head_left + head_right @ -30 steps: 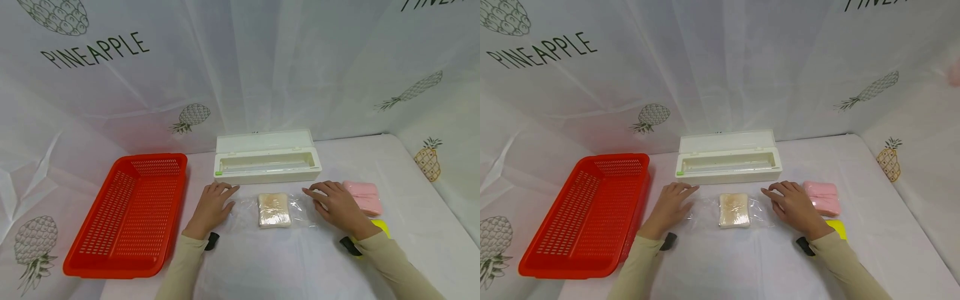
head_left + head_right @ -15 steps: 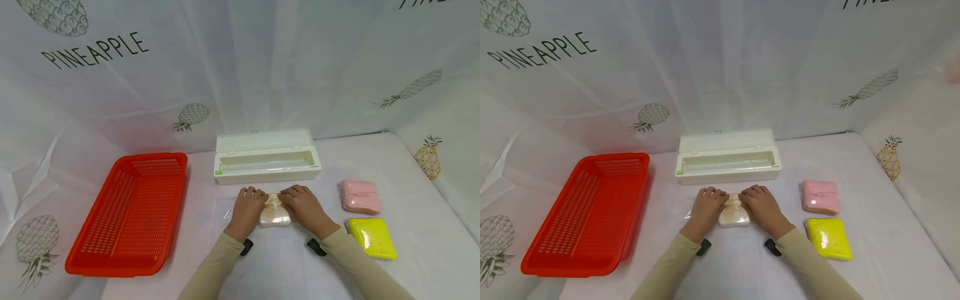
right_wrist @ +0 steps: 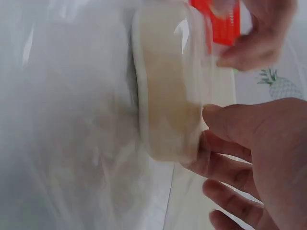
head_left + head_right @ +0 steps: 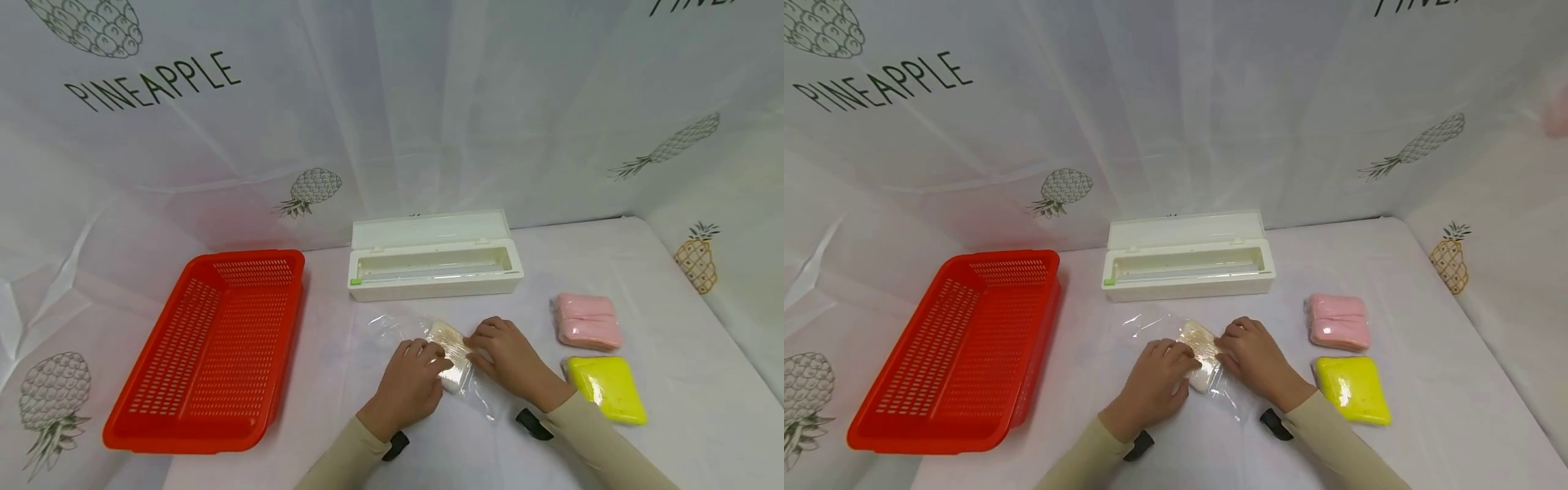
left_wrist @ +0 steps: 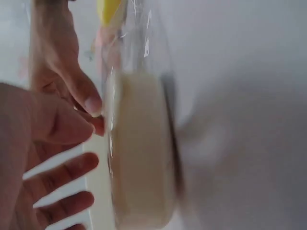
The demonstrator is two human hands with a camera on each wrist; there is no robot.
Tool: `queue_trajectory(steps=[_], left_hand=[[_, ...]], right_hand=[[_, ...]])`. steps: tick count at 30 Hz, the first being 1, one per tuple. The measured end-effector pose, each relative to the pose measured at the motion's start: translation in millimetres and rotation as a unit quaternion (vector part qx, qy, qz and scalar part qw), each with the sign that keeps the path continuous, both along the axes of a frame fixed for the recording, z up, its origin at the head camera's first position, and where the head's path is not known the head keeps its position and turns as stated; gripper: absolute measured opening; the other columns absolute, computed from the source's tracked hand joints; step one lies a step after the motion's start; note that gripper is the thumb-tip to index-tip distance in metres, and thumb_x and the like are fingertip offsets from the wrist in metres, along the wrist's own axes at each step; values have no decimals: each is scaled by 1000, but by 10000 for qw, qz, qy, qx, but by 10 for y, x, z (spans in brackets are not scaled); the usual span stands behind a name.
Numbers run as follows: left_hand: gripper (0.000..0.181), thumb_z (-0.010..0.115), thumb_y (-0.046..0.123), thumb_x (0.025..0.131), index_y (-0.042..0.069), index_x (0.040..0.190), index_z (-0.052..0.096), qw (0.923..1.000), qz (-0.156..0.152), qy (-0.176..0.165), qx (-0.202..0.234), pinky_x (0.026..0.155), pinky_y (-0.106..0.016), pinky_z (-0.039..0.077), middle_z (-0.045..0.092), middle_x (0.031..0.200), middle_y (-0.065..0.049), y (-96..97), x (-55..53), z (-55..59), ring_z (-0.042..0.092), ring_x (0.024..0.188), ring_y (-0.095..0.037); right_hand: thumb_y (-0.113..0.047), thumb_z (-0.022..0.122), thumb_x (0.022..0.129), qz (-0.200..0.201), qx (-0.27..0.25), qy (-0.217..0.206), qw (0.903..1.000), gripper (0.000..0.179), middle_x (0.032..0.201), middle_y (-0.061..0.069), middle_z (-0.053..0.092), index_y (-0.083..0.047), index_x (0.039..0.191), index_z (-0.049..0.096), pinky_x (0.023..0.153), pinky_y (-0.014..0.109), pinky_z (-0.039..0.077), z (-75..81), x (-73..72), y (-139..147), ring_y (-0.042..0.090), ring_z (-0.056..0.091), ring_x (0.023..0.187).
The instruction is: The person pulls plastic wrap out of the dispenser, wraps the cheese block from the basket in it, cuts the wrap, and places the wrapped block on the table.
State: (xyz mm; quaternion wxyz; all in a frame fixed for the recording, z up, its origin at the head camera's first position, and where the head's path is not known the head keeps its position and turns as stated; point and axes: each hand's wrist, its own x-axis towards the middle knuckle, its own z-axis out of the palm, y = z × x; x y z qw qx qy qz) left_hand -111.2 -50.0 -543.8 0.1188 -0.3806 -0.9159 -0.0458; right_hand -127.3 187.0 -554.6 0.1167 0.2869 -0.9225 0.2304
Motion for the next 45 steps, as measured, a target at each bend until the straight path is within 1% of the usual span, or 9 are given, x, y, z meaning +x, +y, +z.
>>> queue_trajectory(steps=[6,12,18,22,26,30,35,38,45], left_hand=[[40,83,12,79,28,115,73,9981,-539,-283,47,107,-34,47,64,129,6,-138,189,-123,58,124,-16],[56,99,28,73,27,120,70,9972,-687,-284,-120,111,-34,45,60,135,4,-198,234,-164,56,129,-17],[32,93,28,82,29,109,76,9969,-764,-171,-66,110,-33,46,63,130,6,-218,225,-198,57,125,-15],[16,89,28,87,28,98,76,9960,-737,-363,357,110,-32,46,65,126,7,-245,212,-238,59,123,-14],[12,86,23,90,25,96,76,9908,-718,-728,888,109,-34,47,67,123,6,-271,206,-260,61,122,-14],[14,85,16,91,22,100,76,9822,-693,-1131,1333,107,-35,49,68,123,6,-296,208,-256,63,121,-13],[36,91,14,82,19,112,72,9754,-647,-1321,1641,104,-35,50,67,122,7,-313,213,-243,60,120,-12],[34,92,19,83,18,110,71,9706,-550,-1340,1923,98,-33,51,68,116,6,-276,211,-240,61,114,-13],[18,83,7,91,13,104,72,9460,521,-1651,2740,75,-22,46,69,94,5,-125,193,-224,59,88,-10]], right_hand=[[2,82,82,395,-293,-302,9983,26,101,-4,74,-9,106,81,91,47,55,-11,221,144,22,64,103],[12,82,68,980,-333,279,9942,52,108,-4,72,-10,115,78,89,43,55,-113,391,278,21,65,103],[-7,100,62,808,26,606,9949,82,135,8,61,-21,136,67,89,45,58,-236,541,240,26,63,114],[-15,101,62,930,-74,618,9937,76,141,7,58,-25,131,69,96,41,54,-300,597,144,26,59,122],[-13,94,68,1009,-570,585,9915,51,137,2,60,-26,113,73,106,28,43,-354,620,65,23,57,123],[-4,85,76,788,-1299,378,9877,35,127,-6,66,-25,103,74,105,26,38,-361,617,11,18,58,117],[3,85,77,290,-1889,133,9815,40,113,-11,70,-22,106,74,96,31,42,-336,603,-56,14,60,109],[4,87,76,-54,-1970,19,9804,40,108,-12,69,-22,104,74,91,33,45,-322,608,-93,12,60,104],[2,87,81,-803,-1896,-34,9786,34,101,-9,69,-16,106,73,83,38,51,-271,586,-197,11,61,95]])
